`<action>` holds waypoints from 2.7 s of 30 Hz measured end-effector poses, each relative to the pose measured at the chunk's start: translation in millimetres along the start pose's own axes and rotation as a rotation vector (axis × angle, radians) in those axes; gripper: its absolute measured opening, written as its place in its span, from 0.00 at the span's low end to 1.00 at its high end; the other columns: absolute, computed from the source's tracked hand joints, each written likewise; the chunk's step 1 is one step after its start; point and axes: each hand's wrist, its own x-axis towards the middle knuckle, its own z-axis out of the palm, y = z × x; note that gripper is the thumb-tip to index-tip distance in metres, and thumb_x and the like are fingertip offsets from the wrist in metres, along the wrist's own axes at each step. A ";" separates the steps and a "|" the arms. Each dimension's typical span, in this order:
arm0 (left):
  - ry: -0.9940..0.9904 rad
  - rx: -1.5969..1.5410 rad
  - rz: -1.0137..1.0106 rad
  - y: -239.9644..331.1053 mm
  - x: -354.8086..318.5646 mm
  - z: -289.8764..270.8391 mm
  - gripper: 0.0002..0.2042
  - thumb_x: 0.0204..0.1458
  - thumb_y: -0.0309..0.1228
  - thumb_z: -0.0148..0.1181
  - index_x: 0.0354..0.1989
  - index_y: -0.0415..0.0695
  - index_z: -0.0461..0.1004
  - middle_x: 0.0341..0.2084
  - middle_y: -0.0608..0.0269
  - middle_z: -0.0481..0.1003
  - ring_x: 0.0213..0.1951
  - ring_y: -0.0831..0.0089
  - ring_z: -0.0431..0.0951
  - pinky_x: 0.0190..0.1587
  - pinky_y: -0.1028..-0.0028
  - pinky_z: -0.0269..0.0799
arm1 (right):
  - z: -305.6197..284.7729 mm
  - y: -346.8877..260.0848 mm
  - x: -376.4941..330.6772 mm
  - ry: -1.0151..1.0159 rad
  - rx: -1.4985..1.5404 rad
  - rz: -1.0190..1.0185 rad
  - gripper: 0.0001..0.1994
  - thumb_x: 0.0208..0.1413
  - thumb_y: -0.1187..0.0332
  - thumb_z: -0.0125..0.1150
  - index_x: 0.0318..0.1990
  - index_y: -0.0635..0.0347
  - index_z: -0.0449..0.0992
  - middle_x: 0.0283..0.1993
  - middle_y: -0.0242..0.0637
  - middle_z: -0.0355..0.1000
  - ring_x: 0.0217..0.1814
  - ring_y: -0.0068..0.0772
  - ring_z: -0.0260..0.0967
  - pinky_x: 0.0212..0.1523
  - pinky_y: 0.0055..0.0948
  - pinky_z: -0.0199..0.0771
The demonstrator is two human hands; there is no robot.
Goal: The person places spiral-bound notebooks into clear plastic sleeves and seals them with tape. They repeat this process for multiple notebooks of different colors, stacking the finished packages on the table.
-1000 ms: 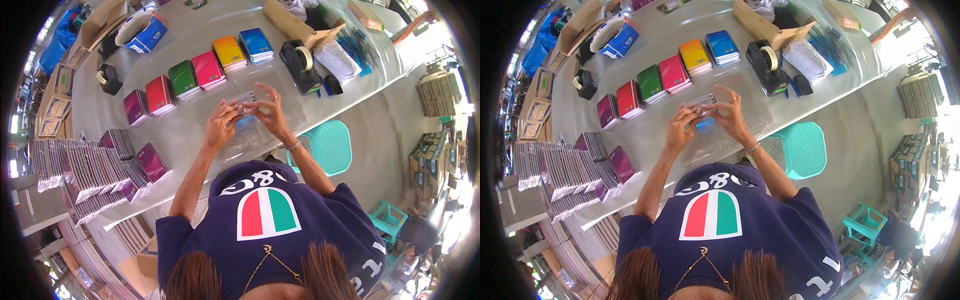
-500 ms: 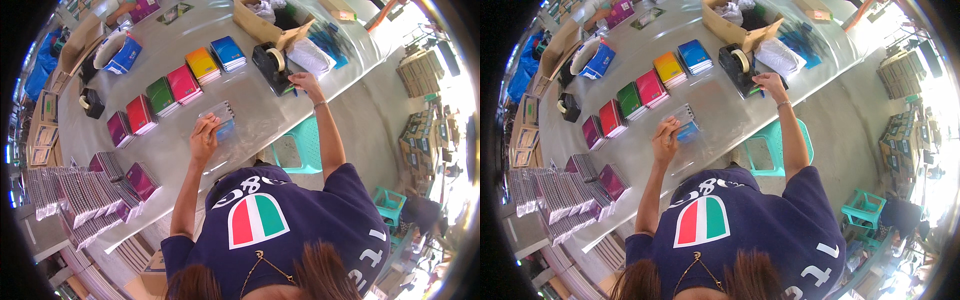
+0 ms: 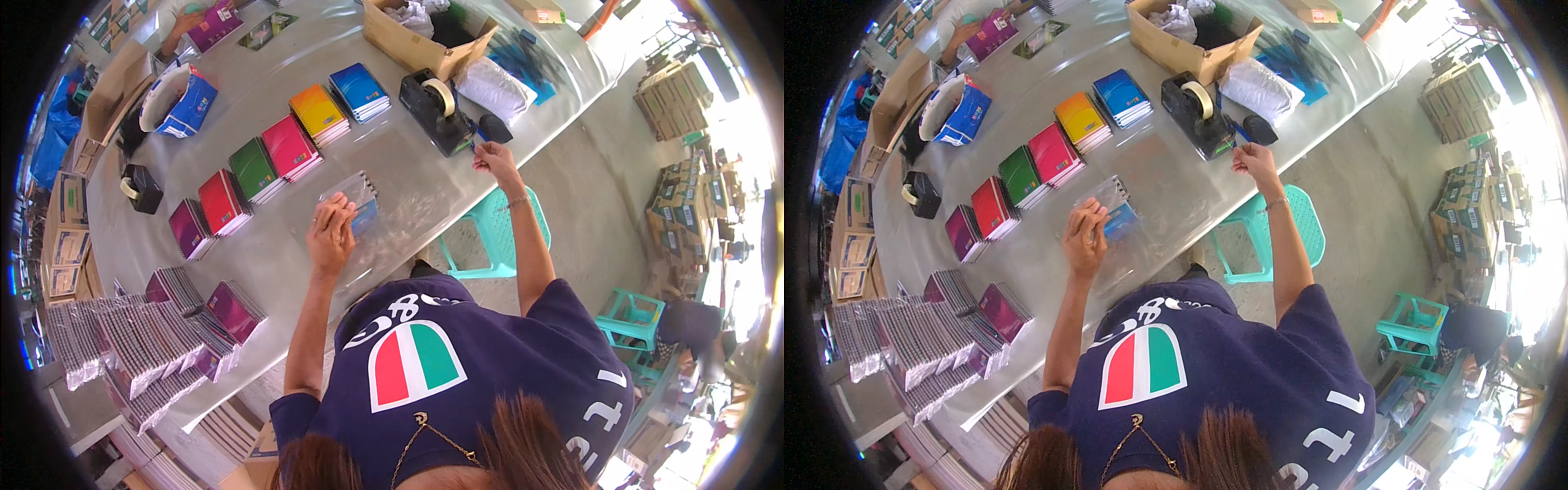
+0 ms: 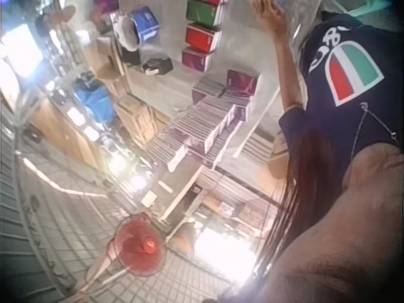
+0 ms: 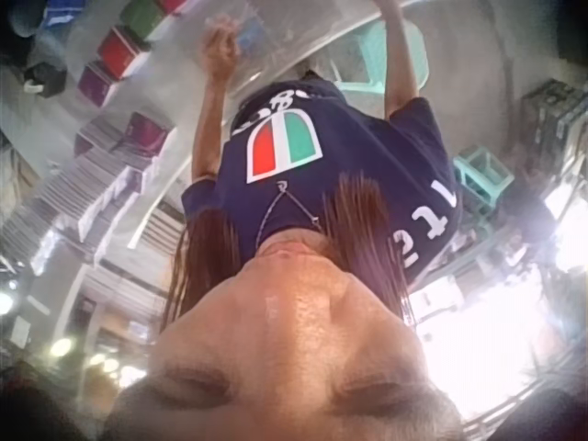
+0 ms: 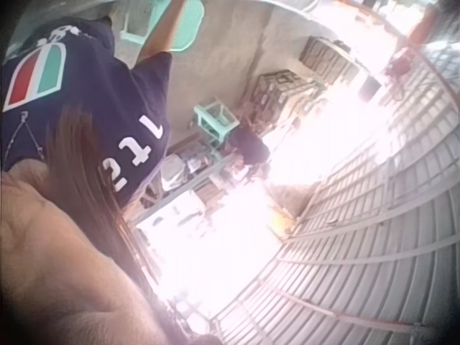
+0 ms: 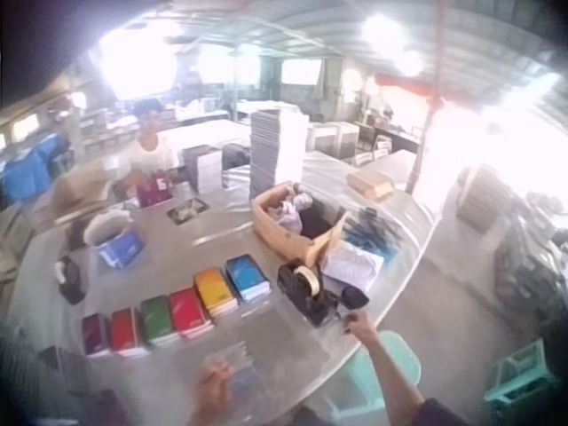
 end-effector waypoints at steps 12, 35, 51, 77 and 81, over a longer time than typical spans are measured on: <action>0.050 0.015 0.110 -8.4 -1.6 1.5 0.05 0.49 0.19 0.61 0.30 0.44 0.77 0.38 0.63 0.77 0.50 0.64 0.77 0.50 0.66 0.75 | 165.6 -94.6 -158.5 -0.256 0.367 0.082 0.13 0.60 0.59 0.62 0.36 0.61 0.76 0.26 0.29 0.73 0.24 0.17 0.69 0.26 0.18 0.71; -0.303 0.105 -0.069 14.6 13.6 -27.6 0.32 0.44 0.20 0.62 0.61 0.55 0.65 0.65 0.61 0.59 0.68 0.60 0.56 0.69 0.51 0.48 | 224.2 -92.0 -165.1 -0.087 0.295 0.101 0.17 0.55 0.58 0.68 0.28 0.63 0.72 0.22 0.34 0.73 0.18 0.20 0.69 0.19 0.19 0.69; -0.494 0.210 -0.053 1.5 8.2 -31.7 0.41 0.47 0.40 0.65 0.71 0.60 0.50 0.65 0.57 0.57 0.69 0.57 0.53 0.66 0.35 0.35 | 222.0 28.8 -140.6 0.038 -0.419 -0.196 0.11 0.48 0.64 0.65 0.24 0.62 0.75 0.18 0.42 0.70 0.21 0.26 0.63 0.25 0.37 0.66; 0.350 0.806 -0.639 -2.5 -176.7 -195.9 0.23 0.41 0.23 0.67 0.47 0.48 0.68 0.60 0.61 0.65 0.70 0.56 0.51 0.70 0.47 0.41 | 276.1 -98.2 -170.4 -1.120 -0.286 -0.627 0.08 0.61 0.70 0.57 0.43 0.66 0.73 0.36 0.40 0.73 0.33 0.32 0.73 0.36 0.30 0.72; 0.389 0.765 -0.718 6.0 -175.3 -186.8 0.23 0.43 0.30 0.70 0.49 0.47 0.68 0.63 0.58 0.61 0.71 0.51 0.48 0.70 0.45 0.39 | 245.5 -85.0 -153.6 -1.069 -0.433 -0.676 0.06 0.58 0.73 0.58 0.40 0.65 0.73 0.37 0.46 0.73 0.34 0.44 0.73 0.36 0.33 0.72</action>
